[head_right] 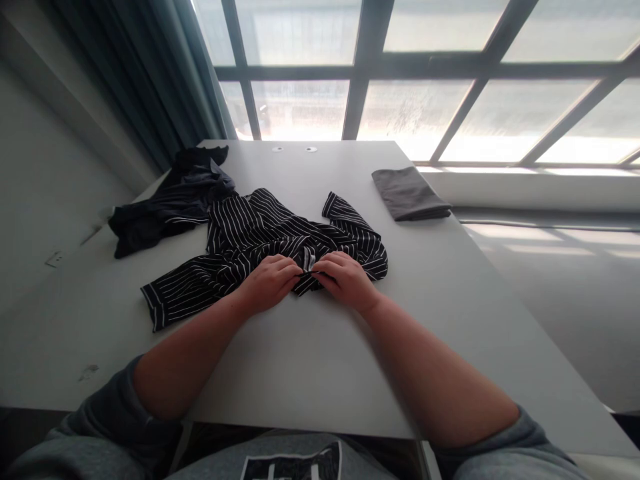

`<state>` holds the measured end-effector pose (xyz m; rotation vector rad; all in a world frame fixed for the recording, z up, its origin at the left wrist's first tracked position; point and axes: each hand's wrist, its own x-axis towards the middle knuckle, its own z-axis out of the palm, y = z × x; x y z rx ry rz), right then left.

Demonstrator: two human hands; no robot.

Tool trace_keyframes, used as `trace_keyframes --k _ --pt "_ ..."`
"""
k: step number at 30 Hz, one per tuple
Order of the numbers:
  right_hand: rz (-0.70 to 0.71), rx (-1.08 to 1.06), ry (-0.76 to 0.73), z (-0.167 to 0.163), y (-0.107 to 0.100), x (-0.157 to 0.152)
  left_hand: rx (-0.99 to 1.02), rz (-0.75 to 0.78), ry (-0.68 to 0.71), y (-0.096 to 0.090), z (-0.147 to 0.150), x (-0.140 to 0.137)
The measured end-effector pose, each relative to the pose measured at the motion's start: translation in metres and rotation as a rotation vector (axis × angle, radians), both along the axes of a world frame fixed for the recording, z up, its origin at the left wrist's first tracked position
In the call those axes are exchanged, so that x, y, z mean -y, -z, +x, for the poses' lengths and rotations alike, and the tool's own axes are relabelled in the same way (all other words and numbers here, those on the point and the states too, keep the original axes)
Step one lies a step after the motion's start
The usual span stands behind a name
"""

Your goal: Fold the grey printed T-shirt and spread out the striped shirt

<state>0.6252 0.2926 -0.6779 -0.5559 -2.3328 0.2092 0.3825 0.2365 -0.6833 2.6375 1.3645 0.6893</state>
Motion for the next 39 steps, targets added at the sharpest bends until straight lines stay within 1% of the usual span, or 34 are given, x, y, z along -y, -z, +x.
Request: trace_keyframes --k 6,10,13,16,18,23,27,31,34,37,39 --pt "-0.053 0.03 0.066 0.008 0.004 -0.011 0.0 0.023 -0.068 0.003 -0.002 -0.003" --pt "-0.07 0.078 0.073 0.012 0.007 -0.017 0.012 0.054 -0.137 0.004 -0.007 -0.005" --pt "-0.056 0.086 0.138 0.015 0.01 -0.02 0.014 0.051 -0.181 0.003 -0.01 -0.006" --pt "-0.036 0.084 0.241 0.018 0.013 -0.025 -0.009 0.038 -0.202 0.002 -0.012 -0.007" --pt "-0.022 0.072 0.28 0.021 0.015 -0.027 -0.023 0.038 -0.227 0.001 -0.013 -0.007" --pt "-0.003 0.037 0.307 0.023 0.018 -0.03 -0.081 0.057 -0.341 -0.002 -0.019 -0.008" --pt "-0.032 0.035 0.33 0.021 0.022 -0.031 -0.161 0.052 -0.396 0.002 -0.02 -0.008" --pt "-0.05 0.013 0.332 0.02 0.02 -0.028 -0.2 0.013 -0.34 0.006 -0.02 -0.007" --pt "-0.037 0.002 0.279 0.017 0.012 -0.021 -0.126 0.024 -0.265 0.003 -0.018 -0.005" --pt "-0.019 0.032 0.196 0.012 0.006 -0.013 -0.035 0.016 -0.156 -0.001 -0.013 -0.003" --pt "-0.014 0.054 0.152 0.01 0.005 -0.01 -0.032 -0.035 -0.063 0.0 -0.009 -0.002"
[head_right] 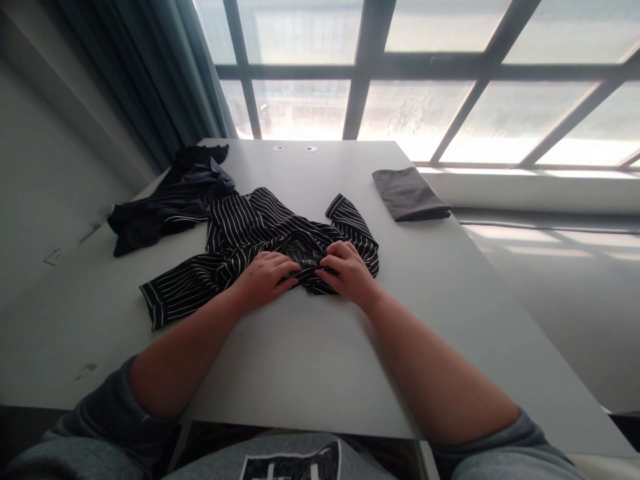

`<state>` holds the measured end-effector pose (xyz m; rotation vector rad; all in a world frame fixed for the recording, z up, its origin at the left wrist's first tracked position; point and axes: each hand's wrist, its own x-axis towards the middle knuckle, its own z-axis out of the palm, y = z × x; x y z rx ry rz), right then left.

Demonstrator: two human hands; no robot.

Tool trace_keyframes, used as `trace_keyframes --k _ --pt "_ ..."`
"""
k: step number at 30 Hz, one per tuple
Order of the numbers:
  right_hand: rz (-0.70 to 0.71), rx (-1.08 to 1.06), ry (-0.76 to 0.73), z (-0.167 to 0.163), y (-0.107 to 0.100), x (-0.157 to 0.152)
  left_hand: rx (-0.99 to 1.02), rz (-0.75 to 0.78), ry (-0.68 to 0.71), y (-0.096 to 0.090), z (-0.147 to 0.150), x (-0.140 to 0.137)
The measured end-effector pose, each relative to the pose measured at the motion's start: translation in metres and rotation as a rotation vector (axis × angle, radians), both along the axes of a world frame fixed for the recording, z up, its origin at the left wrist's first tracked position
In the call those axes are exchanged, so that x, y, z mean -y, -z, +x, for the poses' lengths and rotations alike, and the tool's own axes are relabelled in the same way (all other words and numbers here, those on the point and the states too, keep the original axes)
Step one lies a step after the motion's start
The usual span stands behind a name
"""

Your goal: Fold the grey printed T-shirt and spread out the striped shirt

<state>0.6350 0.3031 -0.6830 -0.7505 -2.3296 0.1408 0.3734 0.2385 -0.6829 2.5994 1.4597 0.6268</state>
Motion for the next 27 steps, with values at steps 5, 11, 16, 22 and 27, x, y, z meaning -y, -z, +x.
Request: trace_keyframes --k 5,11,16,22,27 --pt "-0.069 0.072 -0.018 0.0 0.005 -0.003 -0.066 -0.108 0.033 0.009 0.001 -0.005" --pt "-0.109 0.132 -0.022 0.003 0.014 -0.01 -0.117 -0.06 -0.058 0.011 -0.007 -0.01" --pt "-0.12 0.138 -0.004 0.008 0.018 -0.016 -0.138 -0.04 -0.093 0.01 -0.011 -0.011" --pt "-0.126 0.128 0.03 0.016 0.021 -0.027 -0.156 0.012 -0.146 0.008 -0.021 -0.014" --pt "-0.124 0.134 0.016 0.012 0.019 -0.023 -0.175 0.071 -0.195 0.007 -0.025 -0.013"
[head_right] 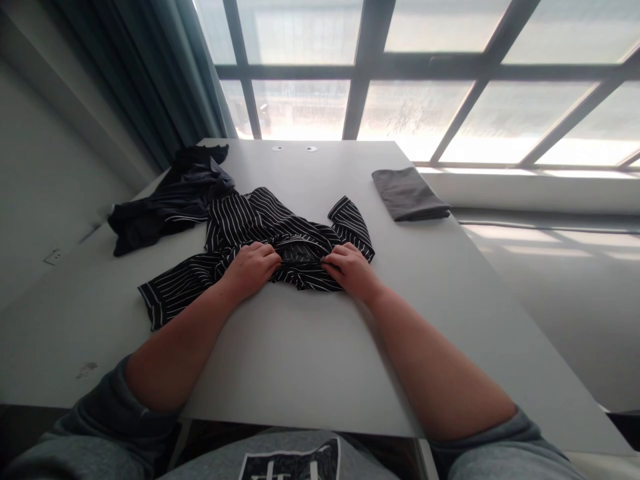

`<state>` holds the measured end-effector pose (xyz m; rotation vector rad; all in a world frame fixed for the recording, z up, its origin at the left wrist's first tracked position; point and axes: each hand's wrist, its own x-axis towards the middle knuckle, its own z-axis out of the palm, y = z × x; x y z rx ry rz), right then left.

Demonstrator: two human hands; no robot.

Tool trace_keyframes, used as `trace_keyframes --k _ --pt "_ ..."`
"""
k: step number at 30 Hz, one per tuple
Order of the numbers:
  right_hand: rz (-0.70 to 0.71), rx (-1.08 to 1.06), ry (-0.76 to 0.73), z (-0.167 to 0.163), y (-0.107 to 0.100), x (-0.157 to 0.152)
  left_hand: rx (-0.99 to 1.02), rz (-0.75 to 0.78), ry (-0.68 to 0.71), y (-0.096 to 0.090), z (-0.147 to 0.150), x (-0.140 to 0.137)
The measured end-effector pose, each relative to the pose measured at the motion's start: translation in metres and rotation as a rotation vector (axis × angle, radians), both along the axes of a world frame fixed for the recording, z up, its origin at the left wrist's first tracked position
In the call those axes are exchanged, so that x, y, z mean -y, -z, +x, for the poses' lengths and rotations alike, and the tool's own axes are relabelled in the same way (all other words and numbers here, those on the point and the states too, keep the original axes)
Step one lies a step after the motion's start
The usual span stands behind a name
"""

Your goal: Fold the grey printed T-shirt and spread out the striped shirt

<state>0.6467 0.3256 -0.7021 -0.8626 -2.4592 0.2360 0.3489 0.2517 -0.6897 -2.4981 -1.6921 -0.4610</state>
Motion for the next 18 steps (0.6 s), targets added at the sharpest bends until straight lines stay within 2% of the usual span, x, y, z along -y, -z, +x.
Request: trace_keyframes --k 3,10,15,18 --pt "0.002 0.004 -0.037 -0.005 -0.004 0.006 0.037 -0.024 0.015 -0.001 0.004 0.002" --pt "0.002 0.034 -0.131 -0.015 -0.012 0.018 0.217 -0.077 0.173 -0.004 0.016 0.009" --pt "-0.012 0.065 -0.171 -0.016 -0.009 0.019 0.233 -0.21 0.233 0.004 0.019 0.006" --pt "-0.026 0.094 -0.183 -0.015 -0.004 0.015 0.251 -0.216 0.253 0.006 0.019 0.004"
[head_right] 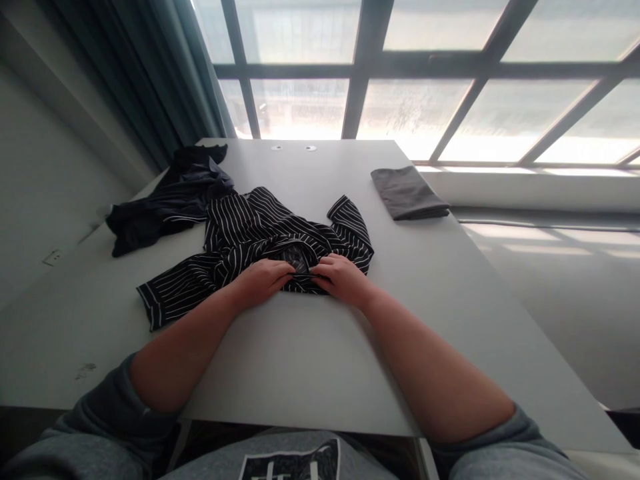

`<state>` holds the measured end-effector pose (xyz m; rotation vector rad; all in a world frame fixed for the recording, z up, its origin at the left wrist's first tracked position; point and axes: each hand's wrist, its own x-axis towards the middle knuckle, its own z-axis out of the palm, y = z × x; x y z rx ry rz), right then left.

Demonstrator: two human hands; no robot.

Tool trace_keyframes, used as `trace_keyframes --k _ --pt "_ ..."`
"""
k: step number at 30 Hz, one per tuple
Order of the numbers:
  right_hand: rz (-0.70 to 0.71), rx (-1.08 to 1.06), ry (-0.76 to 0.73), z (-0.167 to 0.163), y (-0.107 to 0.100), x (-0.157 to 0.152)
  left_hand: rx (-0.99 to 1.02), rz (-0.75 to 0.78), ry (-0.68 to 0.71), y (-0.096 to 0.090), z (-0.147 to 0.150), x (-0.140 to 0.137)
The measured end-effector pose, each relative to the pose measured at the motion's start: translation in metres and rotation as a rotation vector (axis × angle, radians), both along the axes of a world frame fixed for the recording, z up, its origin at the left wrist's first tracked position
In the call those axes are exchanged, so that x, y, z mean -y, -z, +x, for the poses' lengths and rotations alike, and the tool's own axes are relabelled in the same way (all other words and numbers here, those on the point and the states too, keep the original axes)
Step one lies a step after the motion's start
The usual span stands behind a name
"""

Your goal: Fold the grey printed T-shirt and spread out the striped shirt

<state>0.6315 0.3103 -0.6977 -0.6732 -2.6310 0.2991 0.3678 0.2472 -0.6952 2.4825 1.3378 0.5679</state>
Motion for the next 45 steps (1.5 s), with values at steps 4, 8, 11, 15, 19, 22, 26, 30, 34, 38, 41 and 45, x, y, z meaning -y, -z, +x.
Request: trace_keyframes --k 4,8,11,15,19,22,26,30,34,38,41,45 --pt "-0.006 0.011 0.033 0.003 0.004 -0.004 0.007 0.011 0.021 -0.003 -0.001 0.0" --pt "0.007 0.03 0.077 0.006 0.007 -0.007 0.004 0.017 0.041 -0.005 -0.003 0.001" --pt "-0.005 0.045 0.125 0.007 0.01 -0.01 0.014 0.032 0.06 -0.006 -0.004 0.002" --pt "-0.022 0.045 0.185 0.008 0.01 -0.012 0.059 0.125 -0.002 -0.007 -0.006 0.002" --pt "-0.032 -0.006 0.252 0.01 0.009 -0.013 0.092 0.195 -0.049 -0.009 -0.008 0.003" --pt "-0.046 -0.014 0.297 0.011 0.01 -0.013 0.093 0.166 -0.031 -0.009 -0.008 0.004" --pt "-0.08 -0.036 0.303 0.011 0.012 -0.014 0.09 0.11 0.001 -0.013 -0.006 0.006" --pt "-0.107 -0.086 0.235 0.011 0.01 -0.013 0.155 0.165 -0.05 -0.017 -0.007 0.004" --pt "-0.108 -0.012 0.117 0.01 0.006 -0.01 0.13 0.188 -0.257 -0.008 -0.008 0.0" --pt "-0.103 0.075 0.068 0.009 0.004 -0.006 0.008 0.053 -0.335 0.002 -0.009 -0.003" --pt "-0.121 0.077 0.077 0.008 0.005 -0.005 -0.041 0.004 -0.42 0.002 -0.008 -0.004" --pt "-0.141 0.039 0.169 0.01 0.008 -0.009 -0.058 0.02 -0.515 0.001 -0.007 -0.006"
